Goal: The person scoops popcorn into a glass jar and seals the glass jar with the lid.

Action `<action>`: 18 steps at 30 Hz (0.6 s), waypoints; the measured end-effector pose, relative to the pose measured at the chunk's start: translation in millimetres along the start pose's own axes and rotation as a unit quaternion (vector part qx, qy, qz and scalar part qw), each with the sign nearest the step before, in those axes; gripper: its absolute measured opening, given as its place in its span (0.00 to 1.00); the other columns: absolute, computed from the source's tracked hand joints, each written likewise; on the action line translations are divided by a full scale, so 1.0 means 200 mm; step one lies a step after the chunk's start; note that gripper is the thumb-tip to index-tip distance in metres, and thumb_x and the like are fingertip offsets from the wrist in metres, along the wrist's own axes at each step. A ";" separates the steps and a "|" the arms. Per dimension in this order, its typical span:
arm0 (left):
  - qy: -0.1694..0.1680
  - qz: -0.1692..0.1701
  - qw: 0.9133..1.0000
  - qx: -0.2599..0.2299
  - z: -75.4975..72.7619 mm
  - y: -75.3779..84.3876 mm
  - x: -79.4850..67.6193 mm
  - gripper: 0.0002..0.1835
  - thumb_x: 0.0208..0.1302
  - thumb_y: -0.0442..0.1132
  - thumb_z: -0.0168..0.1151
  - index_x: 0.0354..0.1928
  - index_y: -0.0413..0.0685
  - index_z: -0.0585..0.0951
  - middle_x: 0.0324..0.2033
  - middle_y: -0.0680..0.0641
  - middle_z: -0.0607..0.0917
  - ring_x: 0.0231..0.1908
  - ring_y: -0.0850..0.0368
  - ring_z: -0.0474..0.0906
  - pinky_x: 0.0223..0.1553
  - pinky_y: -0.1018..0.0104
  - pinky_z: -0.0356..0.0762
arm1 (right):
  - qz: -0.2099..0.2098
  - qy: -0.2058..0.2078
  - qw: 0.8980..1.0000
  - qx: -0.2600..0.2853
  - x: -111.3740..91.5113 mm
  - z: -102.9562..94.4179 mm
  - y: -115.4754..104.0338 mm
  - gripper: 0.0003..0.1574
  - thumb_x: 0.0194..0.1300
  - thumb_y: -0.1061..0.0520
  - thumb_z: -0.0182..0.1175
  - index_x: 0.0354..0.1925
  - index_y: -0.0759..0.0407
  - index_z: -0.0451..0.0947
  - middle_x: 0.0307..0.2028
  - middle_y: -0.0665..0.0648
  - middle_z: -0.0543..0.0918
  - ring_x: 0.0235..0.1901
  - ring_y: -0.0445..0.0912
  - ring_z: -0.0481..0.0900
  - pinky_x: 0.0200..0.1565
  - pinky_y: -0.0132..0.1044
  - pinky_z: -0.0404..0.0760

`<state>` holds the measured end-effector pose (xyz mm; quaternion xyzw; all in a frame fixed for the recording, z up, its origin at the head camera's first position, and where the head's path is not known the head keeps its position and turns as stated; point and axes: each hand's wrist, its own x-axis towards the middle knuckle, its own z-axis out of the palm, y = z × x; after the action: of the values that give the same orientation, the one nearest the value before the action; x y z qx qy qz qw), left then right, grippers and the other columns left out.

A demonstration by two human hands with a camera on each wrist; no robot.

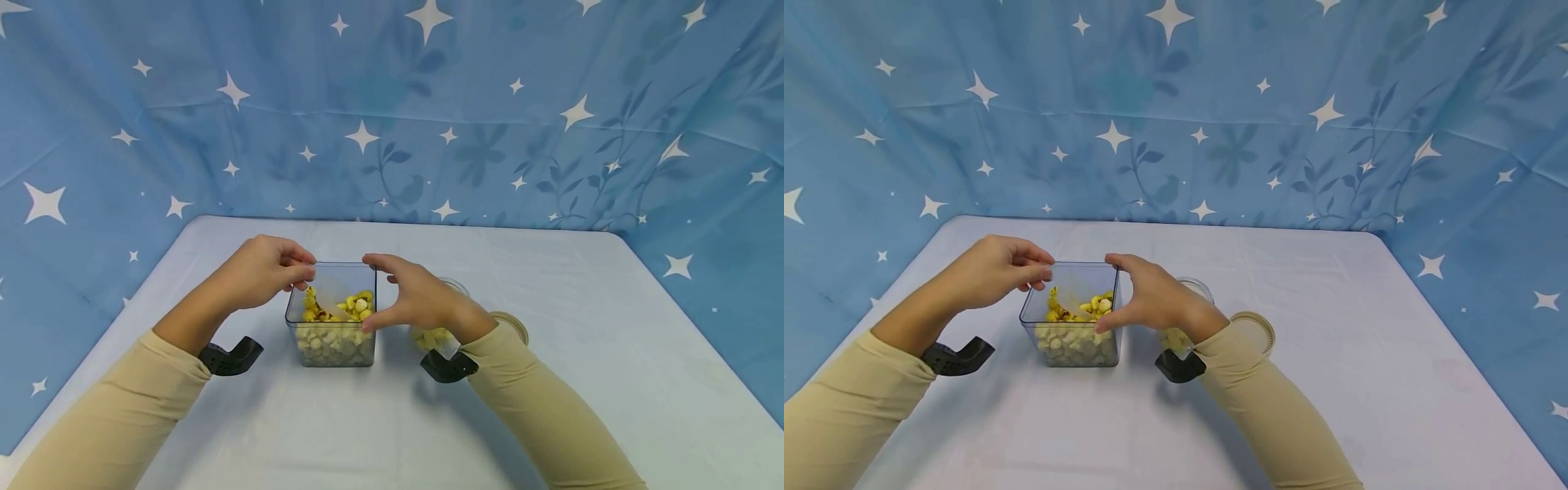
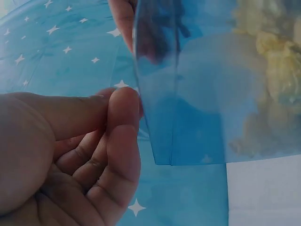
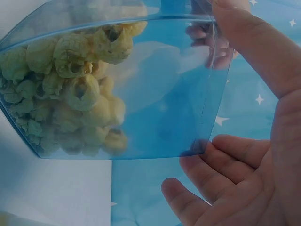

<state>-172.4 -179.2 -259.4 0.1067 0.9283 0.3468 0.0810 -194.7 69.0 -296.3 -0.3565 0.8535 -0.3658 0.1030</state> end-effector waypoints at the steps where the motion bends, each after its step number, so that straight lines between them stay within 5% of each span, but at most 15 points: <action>1: -0.007 -0.002 1.000 -0.001 0.00 0.00 0.00 0.12 0.62 0.42 0.57 0.45 0.45 0.78 0.30 0.48 0.83 0.30 0.55 0.77 0.31 0.63 0.77 | 0.001 0.000 1.000 -0.001 0.00 0.00 0.00 0.61 0.40 0.40 0.72 0.66 0.56 0.53 0.62 0.48 0.60 0.59 0.43 0.60 0.57 0.43 0.64; 11: -0.039 -0.023 0.998 -0.040 0.04 0.00 0.01 0.14 0.61 0.44 0.57 0.46 0.46 0.78 0.32 0.46 0.82 0.26 0.49 0.74 0.20 0.64 0.68 | 0.000 0.002 1.000 -0.002 -0.01 0.00 0.01 0.60 0.41 0.41 0.72 0.66 0.56 0.53 0.62 0.49 0.60 0.59 0.43 0.60 0.58 0.43 0.64; 18: -0.022 -0.032 0.996 -0.080 -0.01 -0.05 -0.02 0.19 0.59 0.49 0.59 0.49 0.46 0.76 0.29 0.47 0.81 0.26 0.53 0.71 0.19 0.66 0.64 | -0.010 0.000 1.000 0.000 -0.02 0.00 0.00 0.60 0.41 0.41 0.71 0.66 0.56 0.53 0.63 0.49 0.59 0.60 0.42 0.59 0.58 0.42 0.64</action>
<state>-170.2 -188.6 -263.5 0.0781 0.8985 0.4149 0.1205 -192.9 71.7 -297.2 -0.3647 0.8499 -0.3671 0.0992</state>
